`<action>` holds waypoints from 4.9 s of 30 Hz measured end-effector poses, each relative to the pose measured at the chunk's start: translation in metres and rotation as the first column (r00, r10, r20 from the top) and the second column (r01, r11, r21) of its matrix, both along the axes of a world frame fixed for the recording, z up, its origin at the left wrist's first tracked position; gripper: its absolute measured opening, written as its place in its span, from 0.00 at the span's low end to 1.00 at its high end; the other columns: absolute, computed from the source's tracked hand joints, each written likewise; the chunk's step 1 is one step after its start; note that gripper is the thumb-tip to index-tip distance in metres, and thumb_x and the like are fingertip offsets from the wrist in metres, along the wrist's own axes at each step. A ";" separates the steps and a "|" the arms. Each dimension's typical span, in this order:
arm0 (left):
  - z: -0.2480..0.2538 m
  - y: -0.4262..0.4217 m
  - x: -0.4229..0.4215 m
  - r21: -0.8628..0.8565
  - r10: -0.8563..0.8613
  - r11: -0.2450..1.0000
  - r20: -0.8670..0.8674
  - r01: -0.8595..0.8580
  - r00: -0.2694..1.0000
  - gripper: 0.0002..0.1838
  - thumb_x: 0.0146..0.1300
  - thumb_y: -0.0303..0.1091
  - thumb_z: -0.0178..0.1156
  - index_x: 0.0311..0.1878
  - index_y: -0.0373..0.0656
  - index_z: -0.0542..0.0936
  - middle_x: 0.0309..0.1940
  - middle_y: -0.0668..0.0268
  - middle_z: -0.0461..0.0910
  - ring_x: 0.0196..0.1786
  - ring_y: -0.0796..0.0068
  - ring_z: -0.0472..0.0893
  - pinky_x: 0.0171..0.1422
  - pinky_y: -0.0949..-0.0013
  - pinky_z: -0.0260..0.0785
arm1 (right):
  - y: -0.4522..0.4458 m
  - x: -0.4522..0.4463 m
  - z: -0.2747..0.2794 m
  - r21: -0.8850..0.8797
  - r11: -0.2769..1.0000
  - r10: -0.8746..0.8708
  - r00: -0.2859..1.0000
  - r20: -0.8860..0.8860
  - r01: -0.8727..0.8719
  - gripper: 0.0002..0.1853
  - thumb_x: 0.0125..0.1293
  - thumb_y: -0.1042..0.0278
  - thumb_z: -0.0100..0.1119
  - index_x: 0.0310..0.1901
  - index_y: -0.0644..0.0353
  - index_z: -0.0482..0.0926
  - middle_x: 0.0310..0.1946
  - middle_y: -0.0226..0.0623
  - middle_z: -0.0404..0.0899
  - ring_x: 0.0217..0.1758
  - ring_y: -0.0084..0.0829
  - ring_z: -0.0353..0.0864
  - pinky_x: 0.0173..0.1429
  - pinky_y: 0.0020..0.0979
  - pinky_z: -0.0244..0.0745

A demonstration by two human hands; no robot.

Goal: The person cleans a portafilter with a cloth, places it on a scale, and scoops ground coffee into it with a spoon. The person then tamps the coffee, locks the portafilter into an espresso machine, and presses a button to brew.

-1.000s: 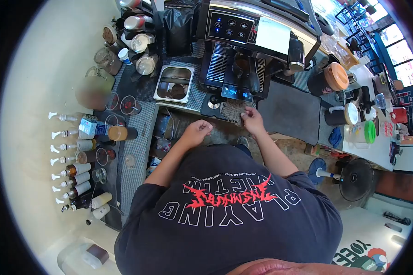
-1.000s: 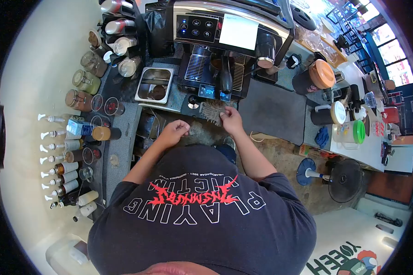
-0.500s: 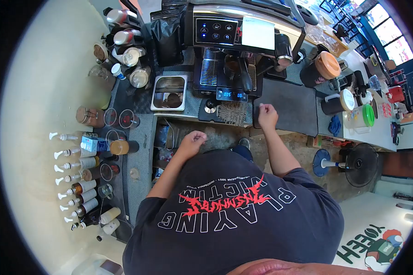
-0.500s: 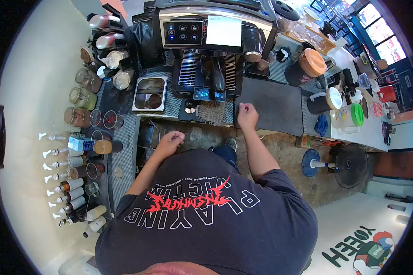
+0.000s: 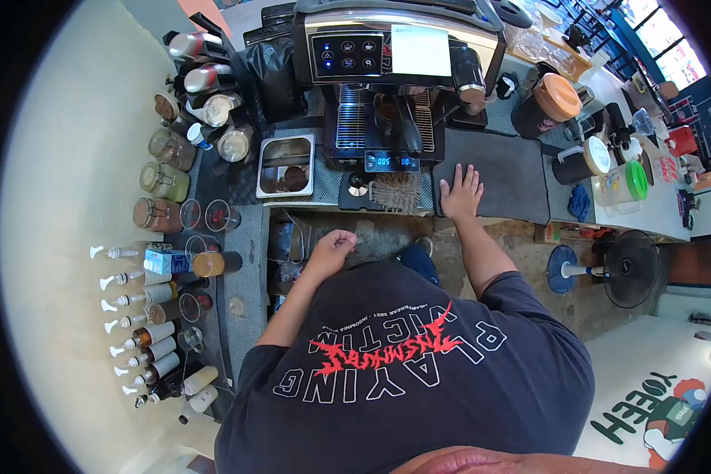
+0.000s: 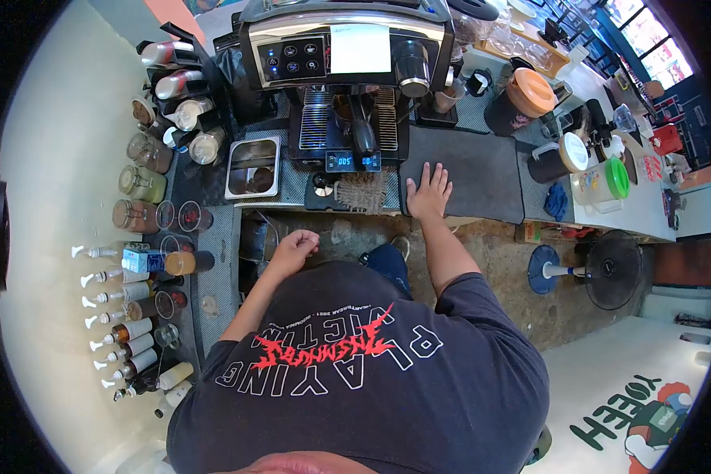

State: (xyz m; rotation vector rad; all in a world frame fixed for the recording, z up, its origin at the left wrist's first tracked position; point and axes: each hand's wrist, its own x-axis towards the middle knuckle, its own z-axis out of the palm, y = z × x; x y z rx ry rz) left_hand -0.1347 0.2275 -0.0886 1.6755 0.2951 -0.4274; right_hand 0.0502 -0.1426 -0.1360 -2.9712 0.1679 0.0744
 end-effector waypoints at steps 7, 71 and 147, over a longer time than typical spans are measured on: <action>-0.009 -0.011 0.006 -0.050 -0.013 0.999 -0.007 0.013 1.000 0.16 0.82 0.41 0.68 0.60 0.37 0.85 0.48 0.65 0.91 0.48 0.77 0.88 0.57 0.68 0.81 | -0.001 0.001 0.003 -0.005 1.000 -0.001 0.999 -0.037 0.001 0.44 0.86 0.33 0.42 0.93 0.46 0.49 0.96 0.49 0.39 0.98 0.53 0.36 0.95 0.62 0.32; 0.070 -0.109 0.102 -0.154 0.501 0.864 0.178 -0.479 0.847 0.10 0.84 0.30 0.64 0.62 0.42 0.79 0.49 0.69 0.87 0.44 0.80 0.84 0.53 0.71 0.80 | -0.040 0.236 0.055 0.632 0.774 -0.297 0.893 0.339 0.017 0.52 0.52 0.51 0.89 0.78 0.56 0.73 0.69 0.43 0.83 0.80 0.52 0.69 0.84 0.59 0.55; 0.031 -0.044 0.024 -0.223 0.223 0.957 0.171 -0.183 0.960 0.14 0.86 0.36 0.62 0.66 0.38 0.82 0.52 0.67 0.88 0.49 0.80 0.85 0.55 0.72 0.79 | 0.050 -0.006 0.027 0.719 0.684 -0.048 0.991 -0.124 0.123 0.27 0.81 0.45 0.67 0.31 0.63 0.84 0.18 0.40 0.85 0.17 0.32 0.85 0.27 0.39 0.79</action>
